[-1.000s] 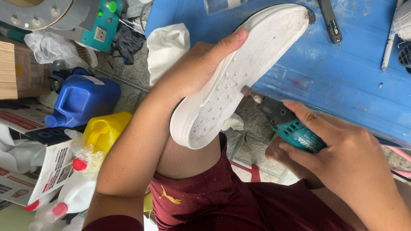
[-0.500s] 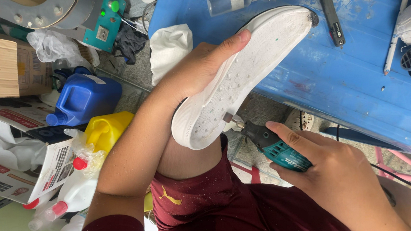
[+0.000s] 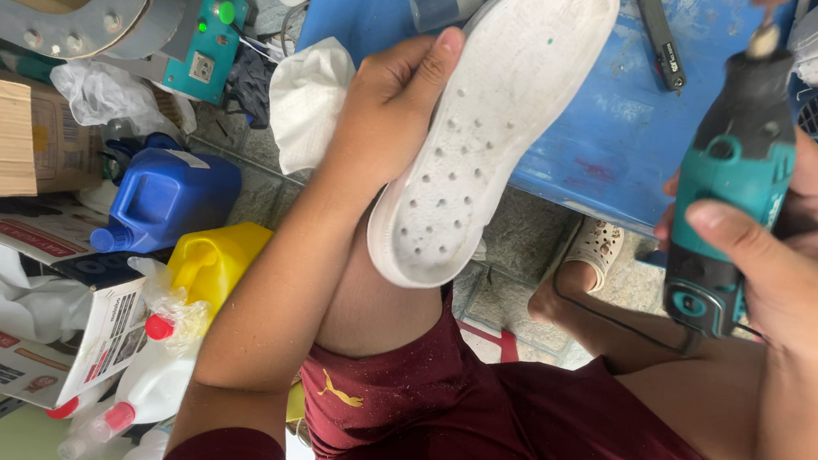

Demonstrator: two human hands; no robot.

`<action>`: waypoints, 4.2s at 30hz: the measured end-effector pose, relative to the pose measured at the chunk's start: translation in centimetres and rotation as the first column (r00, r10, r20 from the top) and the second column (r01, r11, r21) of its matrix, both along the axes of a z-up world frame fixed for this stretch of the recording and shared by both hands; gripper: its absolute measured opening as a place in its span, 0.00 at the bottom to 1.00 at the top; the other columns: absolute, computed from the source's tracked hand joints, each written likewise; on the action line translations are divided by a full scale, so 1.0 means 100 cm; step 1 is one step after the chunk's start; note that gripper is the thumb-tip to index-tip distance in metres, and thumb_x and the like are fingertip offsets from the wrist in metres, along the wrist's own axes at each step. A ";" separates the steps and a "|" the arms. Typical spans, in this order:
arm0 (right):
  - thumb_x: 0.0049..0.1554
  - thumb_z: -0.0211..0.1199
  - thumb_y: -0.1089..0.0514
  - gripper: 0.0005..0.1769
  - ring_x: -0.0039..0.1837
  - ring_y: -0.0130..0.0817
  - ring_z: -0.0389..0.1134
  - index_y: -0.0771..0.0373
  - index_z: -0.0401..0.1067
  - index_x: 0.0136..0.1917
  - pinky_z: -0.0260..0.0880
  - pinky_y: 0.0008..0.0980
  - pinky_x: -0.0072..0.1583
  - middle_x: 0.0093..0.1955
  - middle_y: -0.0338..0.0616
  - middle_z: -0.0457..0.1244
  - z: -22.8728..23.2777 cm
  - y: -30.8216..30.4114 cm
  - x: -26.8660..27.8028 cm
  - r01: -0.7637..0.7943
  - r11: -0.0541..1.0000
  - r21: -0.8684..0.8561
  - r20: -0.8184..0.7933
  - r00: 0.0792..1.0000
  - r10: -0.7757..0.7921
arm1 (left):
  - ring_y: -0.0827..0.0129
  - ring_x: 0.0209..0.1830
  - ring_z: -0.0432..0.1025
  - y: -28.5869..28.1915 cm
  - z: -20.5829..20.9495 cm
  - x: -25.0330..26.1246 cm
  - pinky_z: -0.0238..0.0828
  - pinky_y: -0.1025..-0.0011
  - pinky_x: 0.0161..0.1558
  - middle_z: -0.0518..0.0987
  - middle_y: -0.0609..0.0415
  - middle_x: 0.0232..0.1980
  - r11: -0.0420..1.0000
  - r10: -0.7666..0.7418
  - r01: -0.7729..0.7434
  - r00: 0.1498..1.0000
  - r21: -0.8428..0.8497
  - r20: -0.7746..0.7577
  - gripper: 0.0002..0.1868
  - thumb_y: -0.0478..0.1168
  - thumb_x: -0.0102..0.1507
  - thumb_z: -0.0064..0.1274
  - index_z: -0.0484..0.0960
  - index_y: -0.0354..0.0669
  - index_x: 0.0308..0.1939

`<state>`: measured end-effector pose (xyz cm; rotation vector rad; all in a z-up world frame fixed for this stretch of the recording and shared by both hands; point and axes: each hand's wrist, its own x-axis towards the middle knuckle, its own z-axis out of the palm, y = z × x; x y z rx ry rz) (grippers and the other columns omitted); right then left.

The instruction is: The person uses a rotary tool to grind the surface of a white shoe sole, creating a textured pattern. They periodically wipe the sole with a cloth to remove debris and inspect the progress. The task involves alternating between grinding and cleaning the sole.

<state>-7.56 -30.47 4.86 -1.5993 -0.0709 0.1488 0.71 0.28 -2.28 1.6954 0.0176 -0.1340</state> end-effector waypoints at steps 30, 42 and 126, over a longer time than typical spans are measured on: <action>0.70 0.63 0.44 0.25 0.46 0.37 0.72 0.64 0.61 0.68 0.76 0.34 0.47 0.52 0.49 0.65 -0.012 0.041 0.032 0.132 0.965 0.227 -0.035 0.991 -0.127 | 0.61 0.56 0.73 -0.046 0.054 -0.045 0.67 0.60 0.63 0.77 0.57 0.52 0.804 -0.542 0.194 0.627 0.563 0.559 0.27 0.56 0.63 0.67 0.76 0.45 0.56; 0.57 0.79 0.50 0.38 0.54 0.60 0.70 0.75 0.68 0.69 0.71 0.49 0.52 0.56 0.62 0.66 -0.017 0.004 0.047 0.419 0.271 -0.867 0.471 0.866 0.170 | 0.36 0.67 0.64 0.053 0.041 -0.057 0.64 0.48 0.66 0.68 0.31 0.69 0.577 0.024 -0.381 0.892 0.723 0.451 0.34 0.49 0.64 0.71 0.76 0.38 0.67; 0.44 0.60 0.59 0.45 0.64 0.44 0.67 0.72 0.58 0.74 0.71 0.41 0.64 0.63 0.53 0.63 -0.109 0.077 -0.108 -0.001 0.952 0.306 -0.154 0.987 0.051 | 0.72 0.34 0.67 0.069 -0.066 -0.091 0.64 0.72 0.39 0.73 0.57 0.34 0.677 0.333 -0.339 0.933 -0.654 -0.139 0.14 0.47 0.71 0.50 0.77 0.40 0.36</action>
